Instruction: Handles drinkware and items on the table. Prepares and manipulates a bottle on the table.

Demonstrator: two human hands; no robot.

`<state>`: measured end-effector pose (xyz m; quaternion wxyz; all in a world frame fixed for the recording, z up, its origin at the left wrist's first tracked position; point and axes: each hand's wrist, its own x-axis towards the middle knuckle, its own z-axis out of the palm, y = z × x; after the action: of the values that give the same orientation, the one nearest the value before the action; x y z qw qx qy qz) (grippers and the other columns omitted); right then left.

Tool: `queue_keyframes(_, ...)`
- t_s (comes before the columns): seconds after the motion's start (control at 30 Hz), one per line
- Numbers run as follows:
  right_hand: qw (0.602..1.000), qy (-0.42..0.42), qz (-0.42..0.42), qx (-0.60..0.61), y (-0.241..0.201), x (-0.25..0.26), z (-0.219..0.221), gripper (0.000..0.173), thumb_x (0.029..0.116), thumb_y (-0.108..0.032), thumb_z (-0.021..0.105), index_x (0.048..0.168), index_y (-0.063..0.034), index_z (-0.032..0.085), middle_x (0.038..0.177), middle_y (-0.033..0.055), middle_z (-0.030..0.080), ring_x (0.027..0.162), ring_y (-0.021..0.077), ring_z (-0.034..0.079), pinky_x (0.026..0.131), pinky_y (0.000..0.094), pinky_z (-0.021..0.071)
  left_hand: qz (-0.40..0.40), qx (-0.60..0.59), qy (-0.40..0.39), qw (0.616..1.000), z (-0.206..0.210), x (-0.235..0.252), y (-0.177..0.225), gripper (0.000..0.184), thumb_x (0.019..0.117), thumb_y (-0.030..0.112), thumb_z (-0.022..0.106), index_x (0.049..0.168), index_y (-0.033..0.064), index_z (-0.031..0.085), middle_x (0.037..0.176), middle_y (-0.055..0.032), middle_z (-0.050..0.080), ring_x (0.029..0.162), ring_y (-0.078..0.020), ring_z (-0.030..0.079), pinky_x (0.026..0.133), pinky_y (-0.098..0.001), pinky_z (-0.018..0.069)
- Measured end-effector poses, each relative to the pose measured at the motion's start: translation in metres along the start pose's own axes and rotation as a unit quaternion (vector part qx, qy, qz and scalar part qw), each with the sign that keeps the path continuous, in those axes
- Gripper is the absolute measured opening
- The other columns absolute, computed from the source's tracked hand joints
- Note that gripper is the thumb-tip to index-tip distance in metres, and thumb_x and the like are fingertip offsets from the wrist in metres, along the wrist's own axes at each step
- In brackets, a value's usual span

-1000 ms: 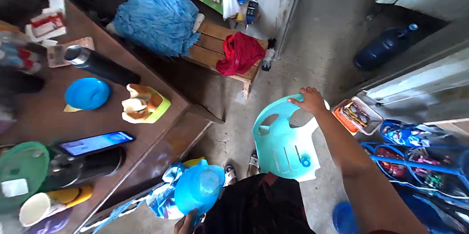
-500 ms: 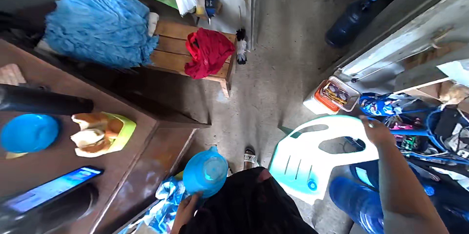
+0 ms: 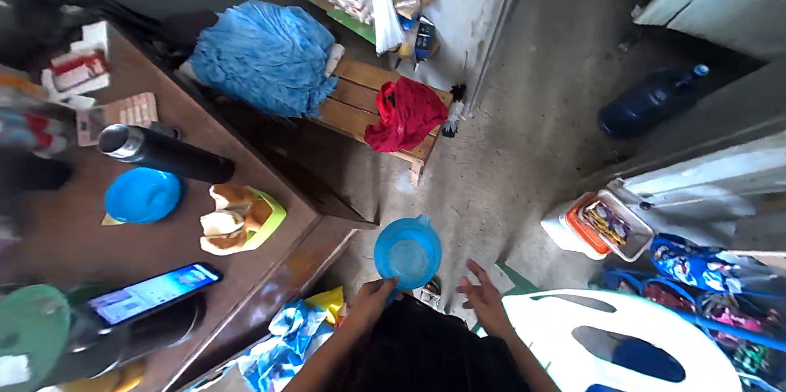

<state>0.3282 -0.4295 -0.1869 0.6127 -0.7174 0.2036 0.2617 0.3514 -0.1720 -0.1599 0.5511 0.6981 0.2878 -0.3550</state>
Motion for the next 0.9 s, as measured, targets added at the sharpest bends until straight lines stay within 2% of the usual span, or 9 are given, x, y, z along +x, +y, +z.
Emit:
queue_keyframes(0.1, 0.998, -0.058, 0.024, 0.021, -0.062, 0.036, 0.046, 0.079, 0.1048, -0.038, 0.055, 0.164, -0.0111, 0.01, 0.151, 0.023, 0.047, 0.092, 0.0276, 0.074, 0.071, 0.0437, 0.0628, 0.017, -0.027, -0.035, 0.999, -0.006, 0.019, 0.029, 0.037, 0.1086, 0.029, 0.049, 0.108, -0.0023, 0.068, 0.095, -0.0077, 0.07, 0.087, -0.0124, 0.068, 0.083, -0.0332, 0.0565)
queue_keyframes(0.2, 0.998, -0.013, 0.037, 0.051, -0.1, 0.068, 0.067, 0.081, 0.1052, -0.026, 0.058, 0.164, -0.0144, 0.003, 0.144, 0.0241, 0.051, 0.081, 0.0262, 0.074, 0.063, 0.0406, 0.0623, 0.024, -0.04, -0.061, 0.997, -0.019, 0.041, 0.064, 0.037, 0.1095, 0.03, 0.047, 0.105, -0.0009, 0.068, 0.092, -0.0047, 0.07, 0.082, -0.0099, 0.066, 0.079, -0.0306, 0.0548)
queue_keyframes(0.3, 0.992, 0.026, 0.086, 0.086, -0.13, 0.08, 0.081, 0.077, 0.1074, -0.031, 0.051, 0.164, -0.0133, 0.002, 0.151, 0.0272, 0.042, 0.1, 0.0348, 0.07, 0.071, 0.0473, 0.0601, 0.041, -0.054, -0.086, 0.994, -0.034, 0.062, 0.09, 0.041, 0.1092, 0.033, 0.047, 0.103, -0.0003, 0.069, 0.092, -0.0048, 0.071, 0.083, -0.0106, 0.066, 0.081, -0.0326, 0.0546)
queue_keyframes(0.4, 0.991, -0.006, 0.108, 0.073, -0.151, 0.095, 0.09, 0.068, 0.1074, -0.038, 0.046, 0.158, -0.0019, 0.017, 0.155, 0.0265, 0.038, 0.126, 0.0378, 0.057, 0.095, 0.0534, 0.0535, 0.066, -0.079, -0.082, 0.991, -0.052, 0.085, 0.117, 0.041, 0.1086, 0.033, 0.048, 0.103, -0.0014, 0.069, 0.093, -0.0073, 0.07, 0.085, -0.0134, 0.067, 0.085, -0.0357, 0.056)
queue_keyframes(0.5, 0.979, -0.099, 0.155, 0.086, -0.178, 0.116, 0.099, 0.072, 0.1077, -0.051, 0.024, 0.157, 0.0005, 0.027, 0.156, 0.0251, 0.04, 0.14, 0.038, 0.045, 0.109, 0.06, 0.0384, 0.073, -0.072, -0.065, 0.993, -0.064, 0.101, 0.141, 0.044, 0.1079, 0.037, 0.048, 0.105, -0.0019, 0.07, 0.097, -0.0114, 0.071, 0.088, -0.0174, 0.068, 0.086, -0.0399, 0.0558)
queue_keyframes(0.6, 0.955, -0.131, 0.208, 0.164, -0.208, 0.149, 0.116, 0.081, 0.1032, -0.064, 0.016, 0.156, -0.0047, 0.032, 0.15, 0.019, 0.049, 0.133, 0.0313, 0.052, 0.105, 0.0549, 0.0433, 0.086, -0.065, -0.047, 0.993, -0.075, 0.112, 0.16, 0.048, 0.1069, 0.041, 0.049, 0.102, -0.0019, 0.07, 0.093, -0.0134, 0.069, 0.087, -0.0209, 0.067, 0.084, -0.0442, 0.0544)
queue_keyframes(0.73, 0.967, -0.082, 0.202, 0.133, -0.243, 0.187, 0.135, 0.04, 0.1114, -0.031, 0.026, 0.121, -0.0038, 0.054, 0.112, 0.0127, 0.062, 0.102, 0.0233, 0.061, 0.087, 0.045, 0.0507, 0.106, -0.072, -0.032, 0.991, -0.089, 0.124, 0.176, 0.049, 0.1072, 0.043, 0.048, 0.103, -0.001, 0.069, 0.093, -0.0126, 0.069, 0.087, -0.0204, 0.066, 0.084, -0.0442, 0.0533)
queue_keyframes(0.83, 0.974, -0.103, 0.189, 0.072, -0.269, 0.207, 0.134, 0.038, 0.1105, -0.025, 0.025, 0.124, -0.0022, 0.053, 0.119, 0.0144, 0.06, 0.111, 0.0248, 0.056, 0.091, 0.0487, 0.046, 0.135, -0.048, -0.055, 0.988, -0.106, 0.131, 0.186, 0.051, 0.1063, 0.045, 0.049, 0.107, -0.0025, 0.069, 0.097, -0.0142, 0.067, 0.087, -0.0204, 0.062, 0.084, -0.0439, 0.0498)
queue_keyframes(0.9, 0.972, -0.125, 0.187, 0.062, -0.283, 0.224, 0.129, 0.032, 0.1076, -0.02, 0.03, 0.12, -0.0026, 0.054, 0.106, 0.0116, 0.063, 0.098, 0.0216, 0.061, 0.082, 0.0438, 0.0503, 0.168, -0.029, -0.059, 0.984, -0.119, 0.128, 0.193, 0.049, 0.1061, 0.043, 0.051, 0.108, -0.0028, 0.069, 0.1, -0.0145, 0.066, 0.09, -0.02, 0.061, 0.086, -0.043, 0.0485)
